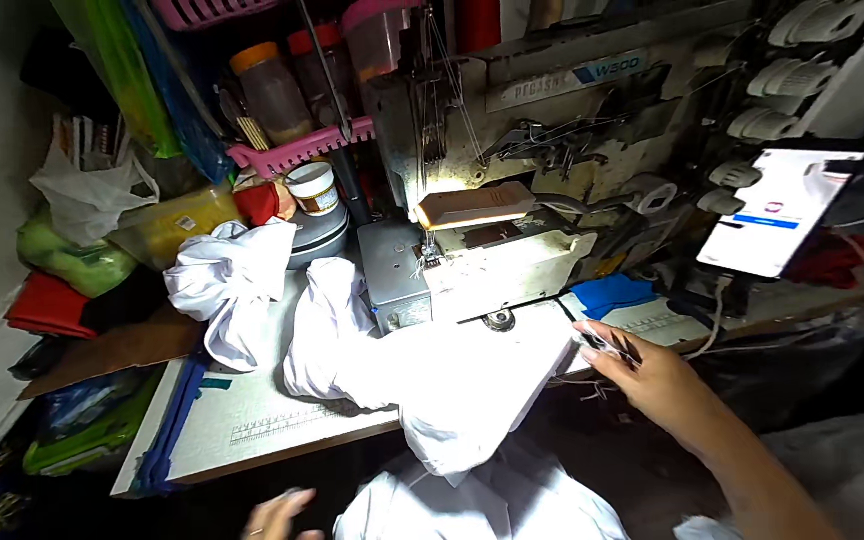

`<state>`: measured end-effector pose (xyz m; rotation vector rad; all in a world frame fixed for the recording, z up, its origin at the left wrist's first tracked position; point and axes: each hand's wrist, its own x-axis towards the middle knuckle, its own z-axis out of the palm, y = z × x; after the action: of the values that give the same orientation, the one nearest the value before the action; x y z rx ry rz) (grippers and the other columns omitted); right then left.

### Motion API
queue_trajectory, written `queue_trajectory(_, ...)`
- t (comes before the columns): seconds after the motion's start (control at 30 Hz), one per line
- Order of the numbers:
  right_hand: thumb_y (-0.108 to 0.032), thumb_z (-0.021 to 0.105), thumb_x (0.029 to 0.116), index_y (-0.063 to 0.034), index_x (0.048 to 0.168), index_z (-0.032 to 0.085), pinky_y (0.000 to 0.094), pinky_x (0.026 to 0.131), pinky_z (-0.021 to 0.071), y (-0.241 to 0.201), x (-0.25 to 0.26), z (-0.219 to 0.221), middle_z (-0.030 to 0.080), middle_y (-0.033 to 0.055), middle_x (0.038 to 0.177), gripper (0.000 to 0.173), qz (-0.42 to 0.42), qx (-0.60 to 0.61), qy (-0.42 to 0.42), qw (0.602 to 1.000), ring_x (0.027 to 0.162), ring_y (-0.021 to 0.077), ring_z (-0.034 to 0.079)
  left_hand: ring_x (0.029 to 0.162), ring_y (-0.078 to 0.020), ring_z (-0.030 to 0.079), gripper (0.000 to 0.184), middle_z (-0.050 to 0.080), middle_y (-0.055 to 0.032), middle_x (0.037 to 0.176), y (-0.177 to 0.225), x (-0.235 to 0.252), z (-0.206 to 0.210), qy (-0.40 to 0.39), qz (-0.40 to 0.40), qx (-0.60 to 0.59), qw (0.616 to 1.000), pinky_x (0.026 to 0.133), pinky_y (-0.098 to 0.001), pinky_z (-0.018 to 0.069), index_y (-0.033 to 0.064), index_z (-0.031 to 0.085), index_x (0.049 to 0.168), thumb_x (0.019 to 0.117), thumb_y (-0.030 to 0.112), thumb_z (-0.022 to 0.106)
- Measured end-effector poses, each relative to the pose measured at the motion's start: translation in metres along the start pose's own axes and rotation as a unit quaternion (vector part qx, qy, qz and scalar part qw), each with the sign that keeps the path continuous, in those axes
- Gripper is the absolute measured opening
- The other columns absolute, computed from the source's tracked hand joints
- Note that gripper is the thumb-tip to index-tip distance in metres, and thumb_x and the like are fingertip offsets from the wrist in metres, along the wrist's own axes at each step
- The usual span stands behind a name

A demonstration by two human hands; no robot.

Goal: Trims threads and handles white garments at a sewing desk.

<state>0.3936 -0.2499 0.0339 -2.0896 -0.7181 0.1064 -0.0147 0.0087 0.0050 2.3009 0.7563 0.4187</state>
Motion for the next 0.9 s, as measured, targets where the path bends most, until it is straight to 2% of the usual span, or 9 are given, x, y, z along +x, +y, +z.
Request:
queue_trajectory(0.13, -0.029, 0.073, 0.0915, 0.0001, 0.143, 0.057, 0.0542, 0.066, 0.0503, 0.037, -0.038, -0.049, 0.066, 0.0173, 0.085, 0.061, -0.022, -0.128, -0.046, 0.99, 0.069, 0.0291, 0.058, 0.116, -0.0433, 0.064, 0.053, 0.068, -0.0257, 0.121, 0.05, 0.039, 0.069, -0.166, 0.026, -0.004, 0.986, 0.103, -0.0613, 0.0467, -0.0063, 0.062, 0.134, 0.0985, 0.033, 0.065)
queue_trajectory(0.27, -0.021, 0.063, 0.1011, 0.0114, 0.106, 0.069, 0.066, 0.082, 0.0493, 0.039, -0.074, -0.099, 0.068, 0.0324, 0.094, 0.034, 0.074, -0.162, -0.182, 0.967, 0.087, 0.0465, 0.067, 0.089, -0.0111, 0.064, 0.02, 0.069, -0.0065, 0.091, 0.08, 0.053, 0.077, -0.185, 0.147, -0.262, 0.936, 0.085, -0.0288, 0.0525, 0.0011, 0.079, 0.094, 0.0991, 0.014, 0.064)
queue_trajectory(0.4, -0.024, 0.055, 0.1033, -0.001, 0.102, 0.067, 0.021, 0.064, 0.0492, 0.047, -0.091, -0.098, 0.066, 0.0019, 0.094, 0.026, 0.039, 0.041, -0.092, 0.994, 0.072, 0.0011, 0.057, 0.128, -0.0095, 0.057, 0.024, 0.067, 0.007, 0.132, 0.117, 0.074, 0.057, -0.057, 0.141, -0.606, 0.78, 0.106, -0.0293, 0.0487, 0.0289, 0.081, 0.095, 0.101, 0.039, 0.06)
queue_trajectory(0.5, -0.039, 0.055, 0.1045, -0.0248, 0.114, 0.071, 0.0104, 0.047, 0.0391, 0.032, -0.081, -0.054, 0.072, -0.0107, 0.11, 0.023, 0.03, 0.354, -0.024, 0.934, 0.058, -0.0081, 0.052, 0.104, -0.0174, 0.072, 0.028, 0.075, -0.0027, 0.096, 0.13, 0.084, 0.051, -0.056, 0.107, -0.806, 0.58, 0.113, -0.0442, 0.0452, 0.0127, 0.077, 0.098, 0.1036, 0.029, 0.054)
queue_trajectory(0.53, -0.044, 0.054, 0.104, -0.0267, 0.114, 0.073, 0.0104, 0.046, 0.0394, 0.025, -0.077, -0.037, 0.074, -0.0077, 0.116, 0.027, 0.02, 0.445, -0.025, 0.895, 0.058, -0.0073, 0.054, 0.093, -0.0148, 0.073, 0.028, 0.074, -0.0008, 0.086, 0.129, 0.085, 0.054, -0.069, 0.103, -0.81, 0.573, 0.11, -0.0429, 0.0485, 0.0127, 0.076, 0.1, 0.1039, 0.028, 0.053)
queue_trajectory(0.63, -0.042, 0.053, 0.1034, -0.0236, 0.096, 0.075, 0.0116, 0.046, 0.0477, -0.002, -0.066, -0.002, 0.075, -0.0048, 0.093, 0.029, -0.006, 0.651, -0.075, 0.755, 0.06, -0.002, 0.064, 0.069, -0.0006, 0.065, 0.026, 0.071, 0.0044, 0.081, 0.129, 0.079, 0.067, -0.036, 0.066, -0.609, 0.79, 0.071, -0.02, 0.0575, 0.0164, 0.077, 0.097, 0.1054, 0.024, 0.053)
queue_trajectory(0.7, -0.039, 0.053, 0.1032, -0.0172, 0.093, 0.074, 0.0155, 0.051, 0.0533, -0.014, -0.058, 0.006, 0.068, -0.0049, 0.074, 0.032, -0.017, 0.729, -0.118, 0.675, 0.058, 0.0019, 0.064, 0.083, -0.0044, 0.065, 0.018, 0.072, -0.0045, 0.102, 0.128, 0.075, 0.071, -0.021, 0.138, -0.304, 0.942, 0.075, -0.0204, 0.0547, 0.0054, 0.075, 0.109, 0.0982, 0.013, 0.064)
queue_trajectory(0.8, -0.041, 0.056, 0.1022, -0.0157, 0.088, 0.069, 0.0147, 0.05, 0.0525, -0.025, -0.052, 0.007, 0.059, -0.0072, 0.067, 0.032, 0.028, 0.721, -0.111, 0.683, 0.052, 0.0, 0.059, 0.108, -0.0327, 0.07, 0.06, 0.068, -0.0219, 0.125, 0.133, 0.072, 0.088, -0.015, 0.236, 0.039, 0.971, 0.086, -0.0485, 0.0589, 0.0033, 0.071, 0.124, 0.0869, 0.05, 0.075)
queue_trajectory(0.9, -0.043, 0.063, 0.099, -0.0177, 0.082, 0.067, 0.0123, 0.044, 0.0453, -0.043, -0.053, 0.009, 0.054, -0.0091, 0.064, 0.03, 0.055, 0.655, -0.093, 0.748, 0.047, -0.0031, 0.049, 0.102, -0.0326, 0.072, 0.051, 0.071, -0.0166, 0.121, 0.135, 0.088, 0.121, 0.044, 0.303, 0.123, 0.944, 0.08, -0.0508, 0.0594, 0.0114, 0.073, 0.122, 0.0852, 0.047, 0.075)
